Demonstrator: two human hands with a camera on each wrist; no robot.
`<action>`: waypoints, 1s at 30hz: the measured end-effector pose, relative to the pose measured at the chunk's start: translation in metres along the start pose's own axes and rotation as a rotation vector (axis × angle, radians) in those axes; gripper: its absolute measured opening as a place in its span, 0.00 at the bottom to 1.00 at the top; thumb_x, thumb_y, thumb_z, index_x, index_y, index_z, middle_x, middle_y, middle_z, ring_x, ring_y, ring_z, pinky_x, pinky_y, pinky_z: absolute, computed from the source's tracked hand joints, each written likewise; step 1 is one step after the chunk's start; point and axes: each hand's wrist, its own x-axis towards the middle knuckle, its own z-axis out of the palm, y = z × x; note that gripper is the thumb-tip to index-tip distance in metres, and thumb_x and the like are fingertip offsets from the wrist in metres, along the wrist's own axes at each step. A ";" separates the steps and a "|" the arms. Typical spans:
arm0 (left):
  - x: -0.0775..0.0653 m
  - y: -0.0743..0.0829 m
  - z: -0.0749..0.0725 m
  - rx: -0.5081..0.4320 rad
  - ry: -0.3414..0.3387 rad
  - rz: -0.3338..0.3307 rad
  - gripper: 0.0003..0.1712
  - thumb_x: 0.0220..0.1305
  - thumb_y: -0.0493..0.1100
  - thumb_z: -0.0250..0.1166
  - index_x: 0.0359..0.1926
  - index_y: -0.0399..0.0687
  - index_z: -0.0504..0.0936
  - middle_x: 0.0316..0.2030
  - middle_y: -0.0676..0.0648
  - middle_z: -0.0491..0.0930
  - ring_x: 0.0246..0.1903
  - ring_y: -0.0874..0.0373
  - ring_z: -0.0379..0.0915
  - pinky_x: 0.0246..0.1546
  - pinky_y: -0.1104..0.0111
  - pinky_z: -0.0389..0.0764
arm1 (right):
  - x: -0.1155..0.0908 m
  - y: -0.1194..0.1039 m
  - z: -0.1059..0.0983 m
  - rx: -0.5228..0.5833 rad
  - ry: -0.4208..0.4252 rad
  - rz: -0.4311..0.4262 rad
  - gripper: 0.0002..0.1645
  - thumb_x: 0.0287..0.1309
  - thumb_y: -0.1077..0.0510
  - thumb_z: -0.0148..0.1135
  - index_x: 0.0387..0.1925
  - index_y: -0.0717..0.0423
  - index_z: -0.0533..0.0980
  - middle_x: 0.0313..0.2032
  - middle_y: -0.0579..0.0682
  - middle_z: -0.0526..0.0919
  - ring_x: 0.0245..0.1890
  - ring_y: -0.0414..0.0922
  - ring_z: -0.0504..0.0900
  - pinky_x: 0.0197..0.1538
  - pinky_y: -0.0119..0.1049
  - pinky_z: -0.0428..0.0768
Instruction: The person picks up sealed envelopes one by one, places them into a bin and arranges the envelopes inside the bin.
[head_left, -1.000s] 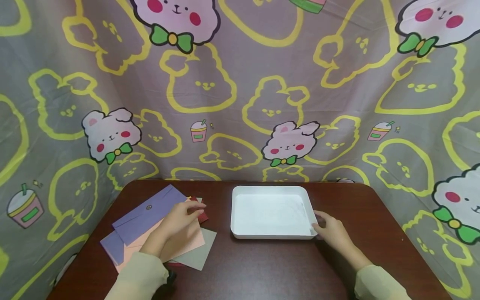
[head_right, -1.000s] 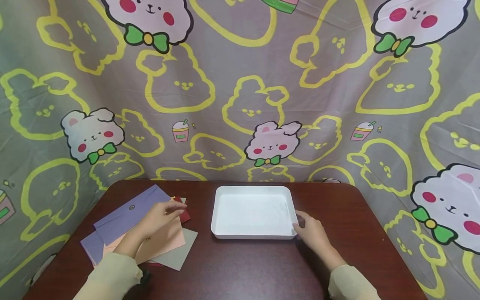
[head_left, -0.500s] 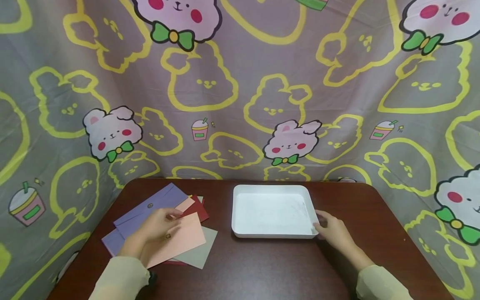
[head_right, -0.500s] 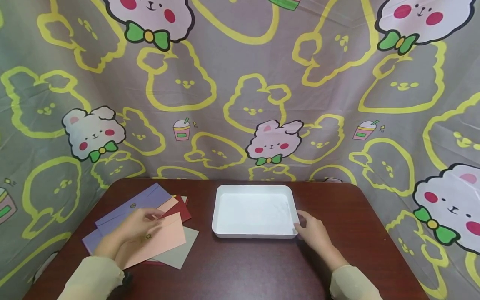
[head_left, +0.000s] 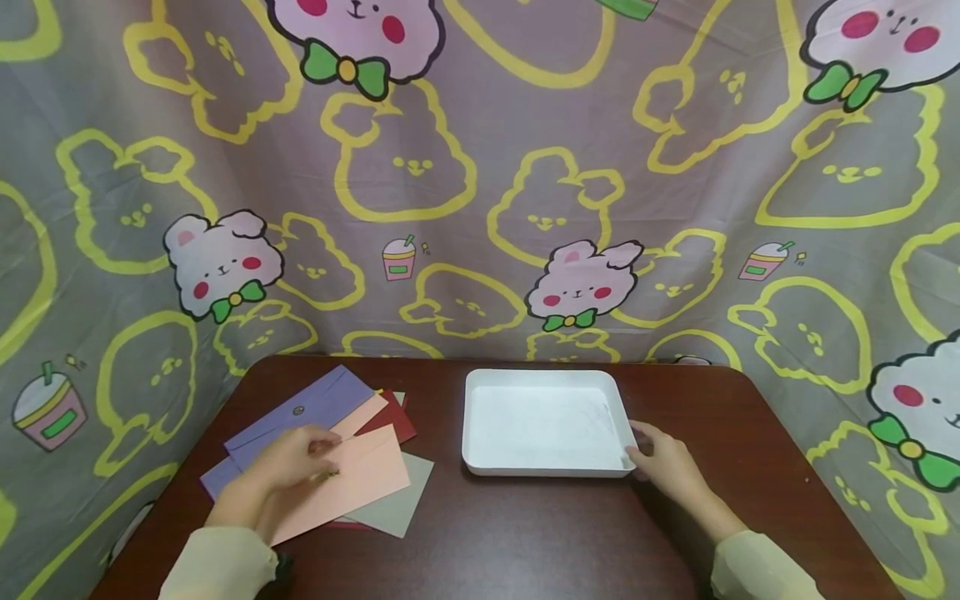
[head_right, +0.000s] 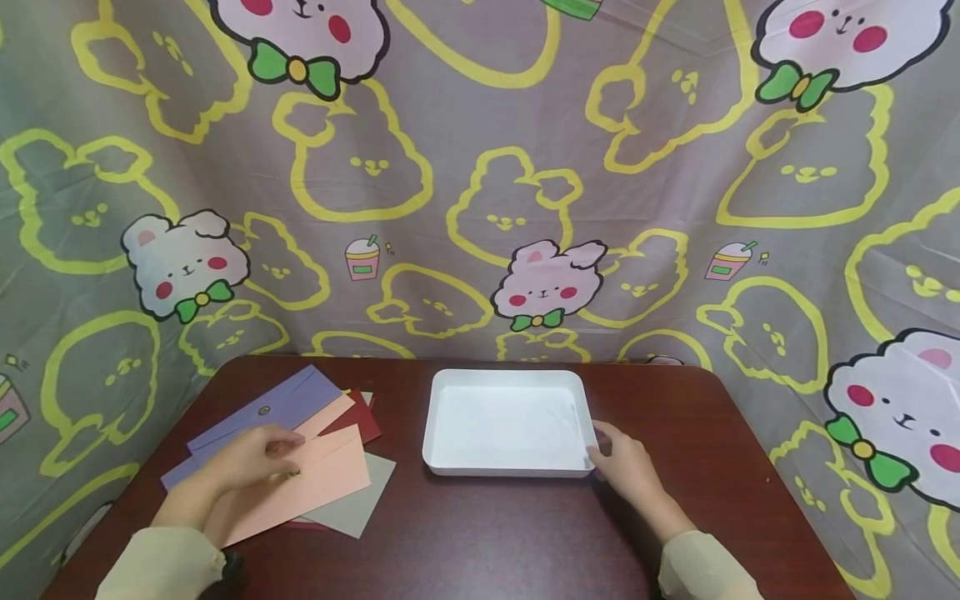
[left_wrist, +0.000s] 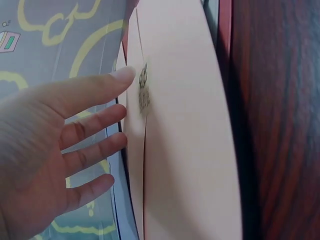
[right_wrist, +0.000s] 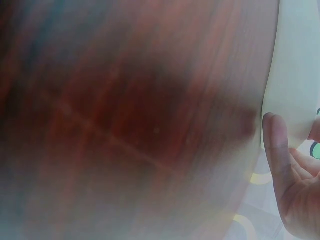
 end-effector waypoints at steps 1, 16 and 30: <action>-0.001 -0.001 -0.001 0.003 0.000 0.002 0.26 0.54 0.38 0.80 0.53 0.32 0.84 0.50 0.36 0.84 0.52 0.37 0.79 0.53 0.46 0.79 | 0.000 0.000 0.000 -0.004 -0.001 0.001 0.30 0.64 0.67 0.66 0.65 0.72 0.70 0.46 0.71 0.82 0.24 0.48 0.85 0.30 0.42 0.86; -0.015 0.000 -0.009 0.197 -0.041 0.051 0.45 0.33 0.43 0.88 0.58 0.39 0.83 0.46 0.38 0.78 0.50 0.34 0.73 0.50 0.39 0.76 | -0.001 -0.001 0.001 -0.008 0.003 -0.002 0.30 0.64 0.66 0.65 0.66 0.72 0.69 0.47 0.71 0.82 0.23 0.47 0.85 0.29 0.42 0.85; -0.012 0.005 -0.005 0.182 -0.040 -0.031 0.52 0.28 0.42 0.90 0.60 0.39 0.78 0.55 0.26 0.76 0.56 0.24 0.68 0.54 0.33 0.70 | 0.000 0.000 0.001 0.002 0.005 -0.011 0.30 0.64 0.67 0.65 0.65 0.73 0.70 0.45 0.70 0.83 0.22 0.47 0.84 0.28 0.40 0.85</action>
